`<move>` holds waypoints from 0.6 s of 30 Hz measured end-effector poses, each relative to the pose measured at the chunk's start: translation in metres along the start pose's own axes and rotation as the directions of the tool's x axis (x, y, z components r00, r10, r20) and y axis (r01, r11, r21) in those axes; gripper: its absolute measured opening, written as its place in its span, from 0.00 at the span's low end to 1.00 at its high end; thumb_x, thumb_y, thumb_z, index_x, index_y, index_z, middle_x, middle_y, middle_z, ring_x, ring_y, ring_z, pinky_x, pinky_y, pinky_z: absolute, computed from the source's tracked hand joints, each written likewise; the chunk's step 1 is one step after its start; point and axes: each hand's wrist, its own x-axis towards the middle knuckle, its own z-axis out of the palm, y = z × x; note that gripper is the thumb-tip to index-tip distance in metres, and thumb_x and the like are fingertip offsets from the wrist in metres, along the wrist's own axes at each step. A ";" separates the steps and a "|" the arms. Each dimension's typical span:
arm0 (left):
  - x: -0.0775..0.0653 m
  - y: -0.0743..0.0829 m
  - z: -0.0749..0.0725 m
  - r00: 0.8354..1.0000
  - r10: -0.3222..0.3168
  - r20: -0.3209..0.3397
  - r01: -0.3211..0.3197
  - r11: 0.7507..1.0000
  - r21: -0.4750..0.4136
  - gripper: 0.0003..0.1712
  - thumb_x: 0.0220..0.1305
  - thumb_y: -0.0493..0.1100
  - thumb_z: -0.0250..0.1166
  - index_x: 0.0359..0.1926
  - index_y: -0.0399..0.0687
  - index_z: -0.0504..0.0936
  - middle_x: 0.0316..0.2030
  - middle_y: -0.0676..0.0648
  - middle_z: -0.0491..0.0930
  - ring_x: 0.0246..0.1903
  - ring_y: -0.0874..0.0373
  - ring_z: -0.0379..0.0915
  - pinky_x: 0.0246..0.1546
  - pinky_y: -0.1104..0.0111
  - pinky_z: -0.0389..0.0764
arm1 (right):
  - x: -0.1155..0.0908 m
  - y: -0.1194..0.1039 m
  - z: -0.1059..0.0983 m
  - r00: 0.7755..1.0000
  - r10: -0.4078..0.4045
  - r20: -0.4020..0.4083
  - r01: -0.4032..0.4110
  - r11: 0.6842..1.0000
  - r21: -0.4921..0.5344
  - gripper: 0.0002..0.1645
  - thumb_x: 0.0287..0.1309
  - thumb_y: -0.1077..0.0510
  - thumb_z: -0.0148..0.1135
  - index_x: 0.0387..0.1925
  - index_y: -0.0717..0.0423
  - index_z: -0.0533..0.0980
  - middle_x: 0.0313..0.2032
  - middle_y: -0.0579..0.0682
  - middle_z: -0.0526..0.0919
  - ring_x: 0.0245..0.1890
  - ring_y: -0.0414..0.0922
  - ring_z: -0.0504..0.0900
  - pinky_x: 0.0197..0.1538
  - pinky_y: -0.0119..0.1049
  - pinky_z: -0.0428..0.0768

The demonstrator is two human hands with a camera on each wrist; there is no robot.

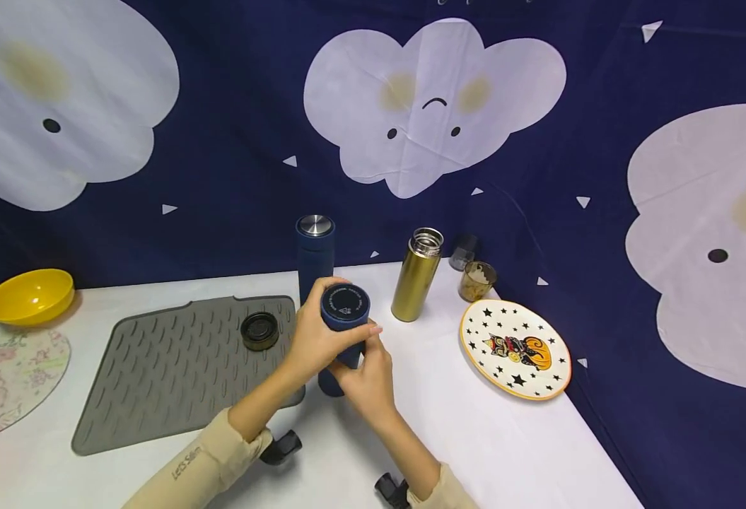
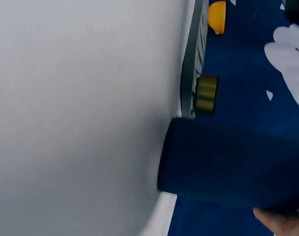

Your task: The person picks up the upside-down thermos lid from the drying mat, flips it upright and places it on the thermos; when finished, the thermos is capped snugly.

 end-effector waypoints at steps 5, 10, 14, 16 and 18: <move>0.025 -0.010 -0.021 0.926 -0.015 0.378 0.128 0.953 -0.274 0.34 0.46 0.32 0.74 0.56 0.35 0.73 0.46 0.42 0.81 0.47 0.51 0.79 0.57 0.59 0.77 | 0.001 0.002 -0.003 0.998 0.011 0.059 -0.014 0.998 0.057 0.43 0.47 0.63 0.77 0.65 0.53 0.67 0.55 0.55 0.82 0.53 0.52 0.83 0.57 0.48 0.81; 0.016 -0.009 -0.019 0.958 -0.031 0.285 0.089 0.977 -0.193 0.49 0.46 0.41 0.80 0.69 0.44 0.65 0.58 0.41 0.75 0.54 0.52 0.76 0.60 0.58 0.75 | -0.001 0.001 -0.002 0.999 0.010 0.039 -0.012 0.999 0.037 0.40 0.47 0.63 0.77 0.63 0.53 0.69 0.55 0.53 0.82 0.54 0.50 0.82 0.58 0.47 0.81; 0.002 0.001 0.005 0.996 0.017 -0.085 -0.010 0.997 0.076 0.49 0.40 0.45 0.83 0.63 0.46 0.68 0.55 0.43 0.77 0.51 0.53 0.77 0.55 0.58 0.77 | -0.003 0.000 0.000 1.000 -0.012 0.007 0.012 1.000 -0.003 0.35 0.45 0.69 0.74 0.57 0.61 0.71 0.51 0.57 0.83 0.54 0.53 0.83 0.58 0.48 0.81; 0.004 0.002 0.006 0.997 0.028 -0.077 -0.023 0.997 0.072 0.42 0.40 0.42 0.82 0.58 0.43 0.72 0.51 0.43 0.80 0.48 0.53 0.78 0.53 0.59 0.78 | -0.002 -0.002 -0.001 1.000 -0.012 0.016 0.012 1.000 0.003 0.36 0.45 0.69 0.74 0.58 0.61 0.71 0.52 0.57 0.83 0.53 0.54 0.83 0.58 0.49 0.81; 0.013 -0.001 -0.004 0.994 0.049 0.093 -0.043 0.997 -0.065 0.36 0.42 0.35 0.78 0.54 0.39 0.74 0.47 0.44 0.82 0.47 0.52 0.79 0.54 0.59 0.79 | -0.001 -0.002 -0.003 0.999 -0.007 0.042 0.006 1.000 0.016 0.39 0.46 0.66 0.75 0.61 0.58 0.69 0.54 0.56 0.82 0.53 0.53 0.83 0.57 0.48 0.81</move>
